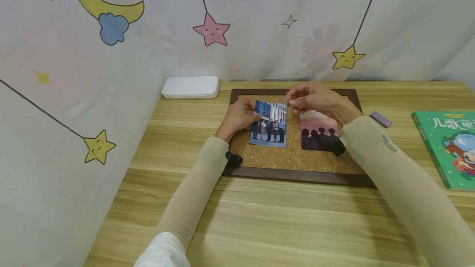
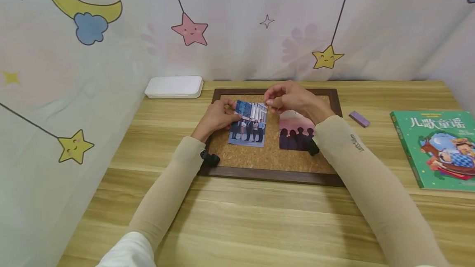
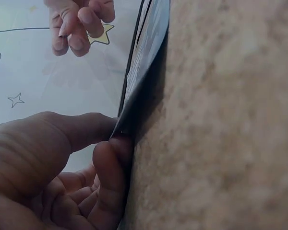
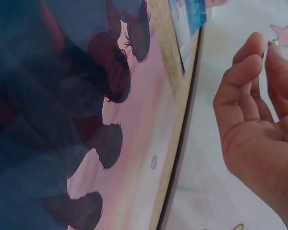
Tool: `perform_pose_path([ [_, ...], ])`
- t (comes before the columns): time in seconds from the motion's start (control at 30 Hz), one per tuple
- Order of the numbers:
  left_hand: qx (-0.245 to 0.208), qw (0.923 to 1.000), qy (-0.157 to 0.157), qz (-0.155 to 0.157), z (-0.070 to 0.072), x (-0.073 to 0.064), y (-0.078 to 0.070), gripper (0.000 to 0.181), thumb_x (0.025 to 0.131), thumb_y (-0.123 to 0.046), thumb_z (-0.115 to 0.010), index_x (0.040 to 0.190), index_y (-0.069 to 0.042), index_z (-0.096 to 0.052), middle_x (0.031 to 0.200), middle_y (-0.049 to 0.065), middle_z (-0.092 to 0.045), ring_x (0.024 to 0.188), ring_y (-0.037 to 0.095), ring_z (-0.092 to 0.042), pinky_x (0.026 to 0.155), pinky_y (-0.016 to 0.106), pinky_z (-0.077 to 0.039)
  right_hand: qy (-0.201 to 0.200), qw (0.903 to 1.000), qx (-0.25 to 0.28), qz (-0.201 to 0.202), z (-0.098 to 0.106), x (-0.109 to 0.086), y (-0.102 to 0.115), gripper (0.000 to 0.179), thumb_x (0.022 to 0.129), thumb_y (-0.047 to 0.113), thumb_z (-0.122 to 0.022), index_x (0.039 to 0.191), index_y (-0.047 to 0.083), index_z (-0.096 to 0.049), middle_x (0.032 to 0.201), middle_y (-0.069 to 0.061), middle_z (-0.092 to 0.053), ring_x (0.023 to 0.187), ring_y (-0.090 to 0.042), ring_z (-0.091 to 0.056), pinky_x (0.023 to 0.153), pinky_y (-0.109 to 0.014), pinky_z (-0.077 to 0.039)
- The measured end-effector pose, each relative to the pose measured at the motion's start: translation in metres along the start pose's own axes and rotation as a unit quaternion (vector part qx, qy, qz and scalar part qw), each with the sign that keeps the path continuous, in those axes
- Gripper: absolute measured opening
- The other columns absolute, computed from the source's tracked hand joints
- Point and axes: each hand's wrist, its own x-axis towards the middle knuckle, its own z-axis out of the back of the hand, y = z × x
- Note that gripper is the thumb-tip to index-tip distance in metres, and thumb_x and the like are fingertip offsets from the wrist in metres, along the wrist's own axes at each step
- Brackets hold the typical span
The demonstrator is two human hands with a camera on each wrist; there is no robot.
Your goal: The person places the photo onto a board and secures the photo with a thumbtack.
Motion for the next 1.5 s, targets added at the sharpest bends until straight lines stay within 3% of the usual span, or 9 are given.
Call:
perform_pose_path([
  [0.3,-0.006,0.9999,0.003,0.009,-0.001,-0.001,-0.002,0.027,0.097,-0.016,-0.079,0.118,-0.006,-0.064,0.084,0.007,-0.071,0.057,0.009,-0.057,0.053,0.02,-0.05,-0.001,0.9969,-0.075,-0.024,-0.004,0.016,0.003,0.024,0.109,0.017,-0.062,0.126,0.0,-0.068,0.098,-0.007,-0.066,0.088,-0.023,-0.057,0.081,-0.037,-0.053],
  [0.53,-0.001,0.9999,0.003,0.012,-0.001,0.0,0.0,0.028,0.097,-0.018,-0.08,0.118,-0.007,-0.064,0.087,0.008,-0.074,0.058,0.009,-0.059,0.053,0.021,-0.05,-0.007,0.9934,-0.114,-0.013,-0.011,0.028,0.007,0.017,0.107,0.012,-0.063,0.116,0.001,-0.072,0.098,-0.004,-0.064,0.084,-0.023,-0.05,0.072,-0.036,-0.043],
  [0.8,0.007,0.9999,-0.003,-0.006,0.0,0.002,0.003,0.028,0.096,-0.018,-0.08,0.117,-0.007,-0.065,0.081,0.005,-0.071,0.057,0.009,-0.06,0.054,0.022,-0.05,-0.031,0.992,-0.121,0.015,-0.019,0.04,0.007,0.011,0.102,0.005,-0.067,0.108,-0.002,-0.073,0.084,0.0,-0.062,0.078,-0.021,-0.051,0.067,-0.033,-0.042],
  [1.1,-0.003,1.0,0.006,0.003,-0.001,0.001,0.004,0.029,0.097,-0.017,-0.08,0.119,-0.007,-0.064,0.081,0.004,-0.071,0.058,0.009,-0.06,0.054,0.021,-0.051,-0.031,0.9879,-0.15,0.027,-0.029,0.052,0.001,0.009,0.101,0.006,-0.071,0.102,-0.001,-0.077,0.088,-0.002,-0.069,0.084,-0.018,-0.056,0.076,-0.031,-0.045],
  [1.5,-0.001,0.9999,0.012,-0.002,0.0,0.001,0.003,0.032,0.098,-0.018,-0.078,0.124,-0.006,-0.064,0.09,0.011,-0.077,0.059,0.01,-0.062,0.056,0.022,-0.052,-0.031,0.9805,-0.192,0.025,-0.036,0.063,0.0,0.011,0.101,0.005,-0.071,0.103,0.0,-0.079,0.089,-0.005,-0.077,0.077,-0.014,-0.059,0.075,-0.027,-0.047],
])
